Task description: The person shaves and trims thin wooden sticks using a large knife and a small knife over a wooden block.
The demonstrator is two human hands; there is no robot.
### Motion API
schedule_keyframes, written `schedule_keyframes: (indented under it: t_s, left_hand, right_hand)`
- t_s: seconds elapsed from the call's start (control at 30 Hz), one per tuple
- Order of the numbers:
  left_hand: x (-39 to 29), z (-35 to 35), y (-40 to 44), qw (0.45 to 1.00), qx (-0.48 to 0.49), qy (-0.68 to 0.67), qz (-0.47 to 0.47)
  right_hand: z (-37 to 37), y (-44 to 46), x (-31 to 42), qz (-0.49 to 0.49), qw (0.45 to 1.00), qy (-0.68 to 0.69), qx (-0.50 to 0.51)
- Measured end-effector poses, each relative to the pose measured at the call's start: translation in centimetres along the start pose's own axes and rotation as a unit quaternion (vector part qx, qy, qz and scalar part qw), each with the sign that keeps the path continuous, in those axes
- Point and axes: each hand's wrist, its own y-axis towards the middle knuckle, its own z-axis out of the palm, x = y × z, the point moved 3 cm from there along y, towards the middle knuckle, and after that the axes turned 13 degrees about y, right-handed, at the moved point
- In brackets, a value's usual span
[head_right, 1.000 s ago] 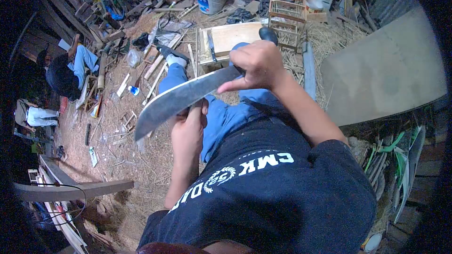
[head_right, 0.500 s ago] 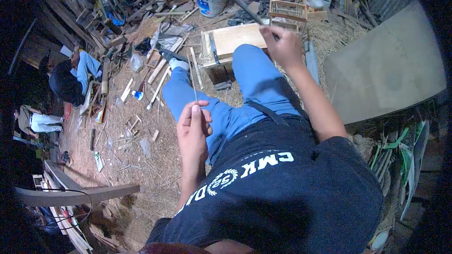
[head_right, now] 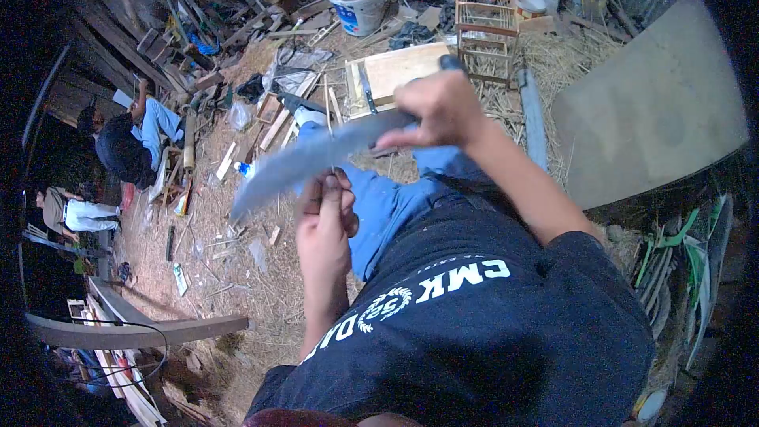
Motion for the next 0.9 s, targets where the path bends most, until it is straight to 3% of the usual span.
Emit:
schedule_keyframes:
  t_s: [0.03,0.1,0.2,0.23,0.4,0.47,0.53,0.57,0.6,0.67,0.7,0.77,0.8,0.87,0.9]
  left_hand:
    - [0.1,-0.5,0.5,0.999,0.026,-0.019,0.019]
    - [0.1,-0.7,0.7,1.0,0.018,-0.02,0.011]
    - [0.8,-0.6,0.7,1.0,0.012,-0.012,0.013]
    - [0.8,-0.6,0.7,1.0,0.008,-0.007,0.008]
    - [0.6,-0.2,0.6,0.999,-0.019,0.028,0.01]
    - [1.9,-0.8,0.5,0.997,-0.058,0.017,-0.05]
    - [1.6,-0.5,-0.1,0.996,-0.071,0.023,-0.05]
    - [1.3,-0.4,-0.5,0.995,-0.087,0.025,-0.052]
    - [0.5,-0.8,-0.3,1.0,-0.021,0.013,-0.019]
    - [0.2,-1.0,-0.1,1.0,0.016,-0.012,0.007]
    - [0.4,-1.0,0.0,1.0,0.01,0.004,0.015]
    - [1.0,-1.3,0.3,1.0,0.009,0.006,0.016]
    - [1.1,-1.5,0.4,1.0,0.009,0.013,0.015]
    - [1.0,-1.8,0.6,1.0,0.012,0.0,0.003]
    - [0.8,-1.7,0.6,1.0,0.005,0.006,0.008]
  right_hand:
    - [-0.2,0.1,-1.2,0.0,1.0,0.0,0.002]
    - [-1.1,-0.4,-4.2,0.224,0.968,-0.045,-0.106]
    - [-1.7,-1.4,-4.7,0.221,0.958,0.055,-0.172]
    - [-1.1,-2.0,-4.5,0.241,0.96,0.08,-0.119]
    - [2.4,-1.2,2.3,0.064,0.993,0.096,0.001]
    - [2.5,-0.7,3.2,0.015,0.998,0.066,0.01]
    - [2.0,-0.2,3.0,-0.024,0.997,0.049,0.046]
    - [1.6,0.0,1.8,-0.065,0.998,0.015,-0.004]
    - [1.3,-0.2,-0.1,-0.011,1.0,0.026,-0.005]
    - [1.0,-0.5,-4.7,0.216,0.974,0.015,-0.072]
    - [0.6,-0.2,-5.2,0.214,0.974,0.013,-0.069]
    - [-0.8,-0.4,-6.5,0.38,0.911,-0.003,-0.159]
    - [-0.7,-0.8,-6.5,0.381,0.911,-0.003,-0.157]
    - [0.5,-2.0,-6.1,0.394,0.9,0.14,-0.121]
    - [1.2,-2.1,-4.5,0.331,0.916,0.172,-0.15]
